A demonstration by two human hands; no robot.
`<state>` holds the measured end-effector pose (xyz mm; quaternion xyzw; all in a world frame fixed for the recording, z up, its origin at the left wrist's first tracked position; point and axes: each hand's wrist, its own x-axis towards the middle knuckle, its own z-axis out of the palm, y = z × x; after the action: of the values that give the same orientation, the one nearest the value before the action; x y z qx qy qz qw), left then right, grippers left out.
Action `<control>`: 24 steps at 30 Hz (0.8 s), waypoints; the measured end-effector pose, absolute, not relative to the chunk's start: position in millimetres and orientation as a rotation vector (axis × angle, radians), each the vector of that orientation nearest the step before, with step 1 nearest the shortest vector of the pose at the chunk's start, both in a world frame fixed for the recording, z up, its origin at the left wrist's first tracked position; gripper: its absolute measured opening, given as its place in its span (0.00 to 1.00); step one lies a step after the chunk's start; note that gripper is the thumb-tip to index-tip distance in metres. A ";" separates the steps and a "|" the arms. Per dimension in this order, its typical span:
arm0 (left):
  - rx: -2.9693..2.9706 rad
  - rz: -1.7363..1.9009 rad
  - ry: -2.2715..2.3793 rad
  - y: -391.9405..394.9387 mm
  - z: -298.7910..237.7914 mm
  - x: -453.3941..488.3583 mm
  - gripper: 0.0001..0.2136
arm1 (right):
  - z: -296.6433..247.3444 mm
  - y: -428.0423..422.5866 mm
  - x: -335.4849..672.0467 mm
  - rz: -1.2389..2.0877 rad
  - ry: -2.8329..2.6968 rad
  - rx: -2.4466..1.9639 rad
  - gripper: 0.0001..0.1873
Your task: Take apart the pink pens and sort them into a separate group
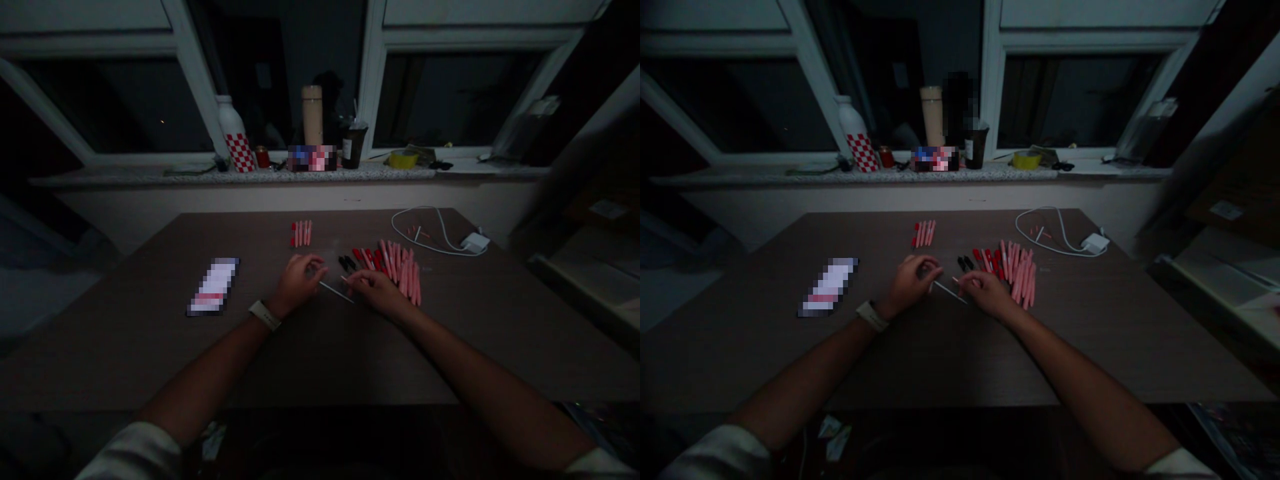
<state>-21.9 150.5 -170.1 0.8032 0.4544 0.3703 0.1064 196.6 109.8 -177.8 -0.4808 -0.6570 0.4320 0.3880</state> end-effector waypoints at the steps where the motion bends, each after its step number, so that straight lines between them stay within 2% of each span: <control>1: 2.374 1.016 1.443 154.6 -171.9 -25.8 0.11 | -177.1 110.0 196.6 1.098 -1.654 -1.240 0.14; 5: 2.380 0.700 1.694 162.9 -180.0 -35.4 0.15 | -175.2 110.5 196.6 1.120 -1.614 -1.269 0.14; 9: 2.388 0.556 1.815 161.5 -179.7 -35.1 0.18 | -174.2 109.9 196.7 1.127 -1.626 -1.270 0.14; 20: 2.562 0.426 1.993 151.8 -165.7 -33.6 0.19 | -173.5 107.7 196.6 1.113 -1.647 -1.288 0.14; 24: 2.595 0.507 1.970 152.3 -164.5 -36.5 0.18 | -171.4 105.7 196.2 1.083 -1.680 -1.284 0.15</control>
<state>-36.5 152.3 -164.5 0.7846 0.5956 0.1533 -0.0780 196.2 105.7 -171.4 -0.5013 -0.6559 0.4228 0.3738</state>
